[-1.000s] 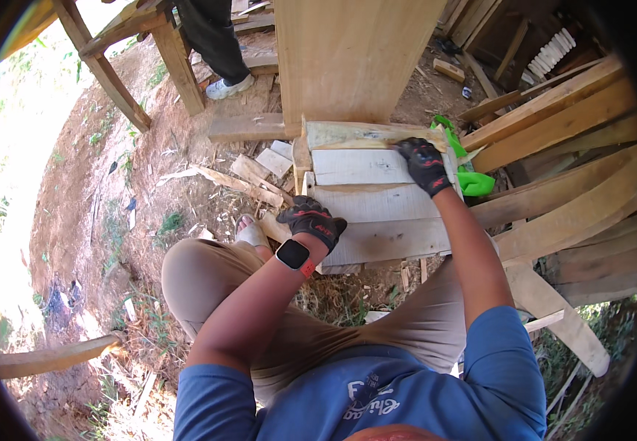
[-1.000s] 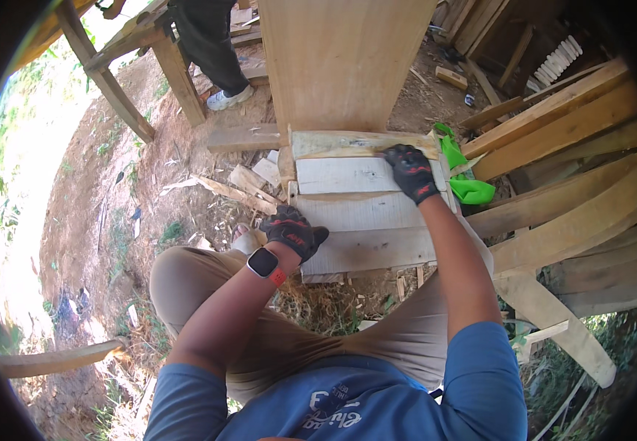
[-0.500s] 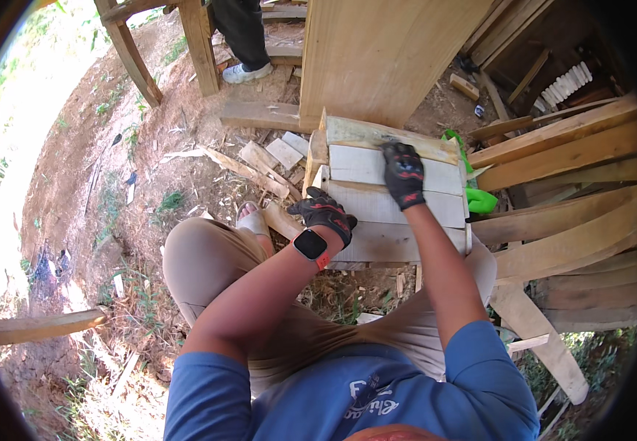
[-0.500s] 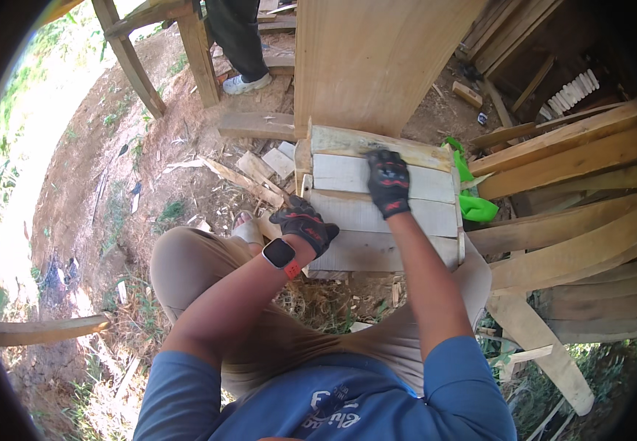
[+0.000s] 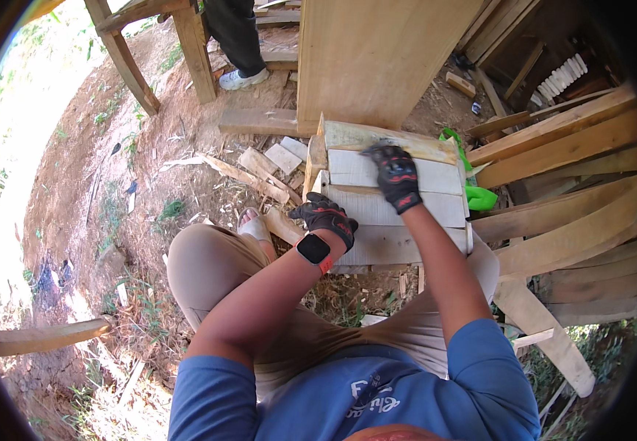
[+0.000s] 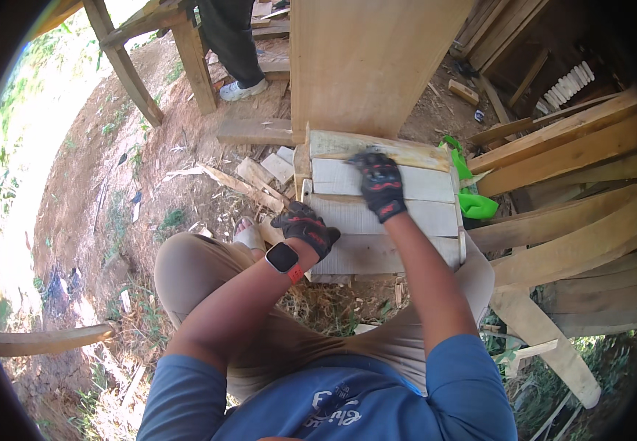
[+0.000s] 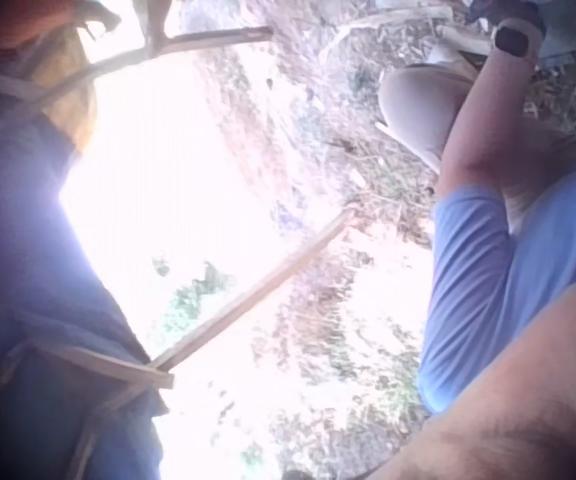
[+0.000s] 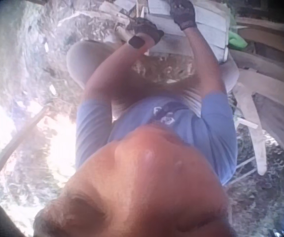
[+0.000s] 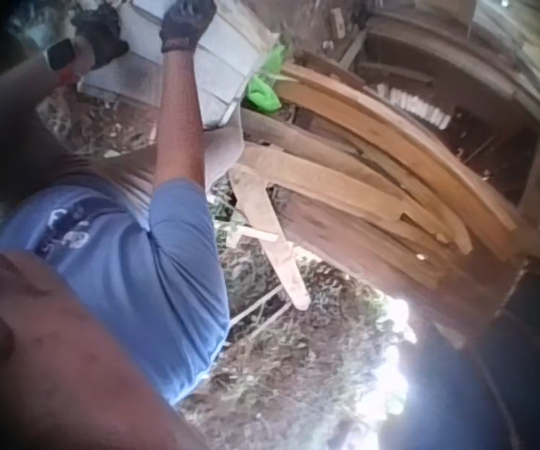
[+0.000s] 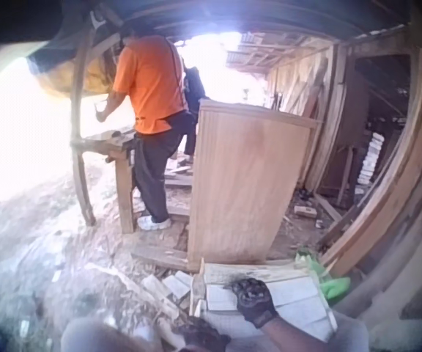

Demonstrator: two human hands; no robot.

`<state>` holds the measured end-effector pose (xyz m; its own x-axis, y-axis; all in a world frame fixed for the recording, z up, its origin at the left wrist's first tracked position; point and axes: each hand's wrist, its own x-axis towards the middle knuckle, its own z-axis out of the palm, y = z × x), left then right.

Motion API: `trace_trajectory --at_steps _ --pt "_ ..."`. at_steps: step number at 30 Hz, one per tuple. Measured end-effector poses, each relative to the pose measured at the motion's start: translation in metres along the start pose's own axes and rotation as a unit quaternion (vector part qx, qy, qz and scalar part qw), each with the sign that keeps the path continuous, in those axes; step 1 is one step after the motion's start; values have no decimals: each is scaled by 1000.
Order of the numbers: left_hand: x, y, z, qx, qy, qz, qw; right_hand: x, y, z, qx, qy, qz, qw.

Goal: The person shapes a small wooden crate using an axe, then sands the outer surfaces with sandpaper and wipes the wood.

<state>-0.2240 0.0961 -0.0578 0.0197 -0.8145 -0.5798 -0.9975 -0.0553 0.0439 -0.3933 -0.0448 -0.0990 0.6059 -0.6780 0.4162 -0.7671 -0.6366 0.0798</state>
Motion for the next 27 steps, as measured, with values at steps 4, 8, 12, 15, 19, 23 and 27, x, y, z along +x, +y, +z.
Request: trace_trajectory --at_steps 4,8,12,15,19,23,27 --pt "-5 2 -4 4 1 -2 1000 -45 97 -30 -94 -49 79 991" --pt "-5 6 -5 13 5 -4 1000 -72 162 -35 -169 -76 125 975" --pt "-1 3 2 38 20 14 999 -56 139 -5 -173 -71 145 972" --pt "-5 3 -4 44 7 1 999 -27 79 18 -158 -10 105 982" --pt "-1 5 -6 29 -7 3 1000 15 -19 34 -46 72 66 994" --pt "6 3 4 -28 35 -19 999 56 -105 35 -1 57 23 998" --pt "2 2 -8 8 -23 1 1000 55 -87 33 58 22 17 998"
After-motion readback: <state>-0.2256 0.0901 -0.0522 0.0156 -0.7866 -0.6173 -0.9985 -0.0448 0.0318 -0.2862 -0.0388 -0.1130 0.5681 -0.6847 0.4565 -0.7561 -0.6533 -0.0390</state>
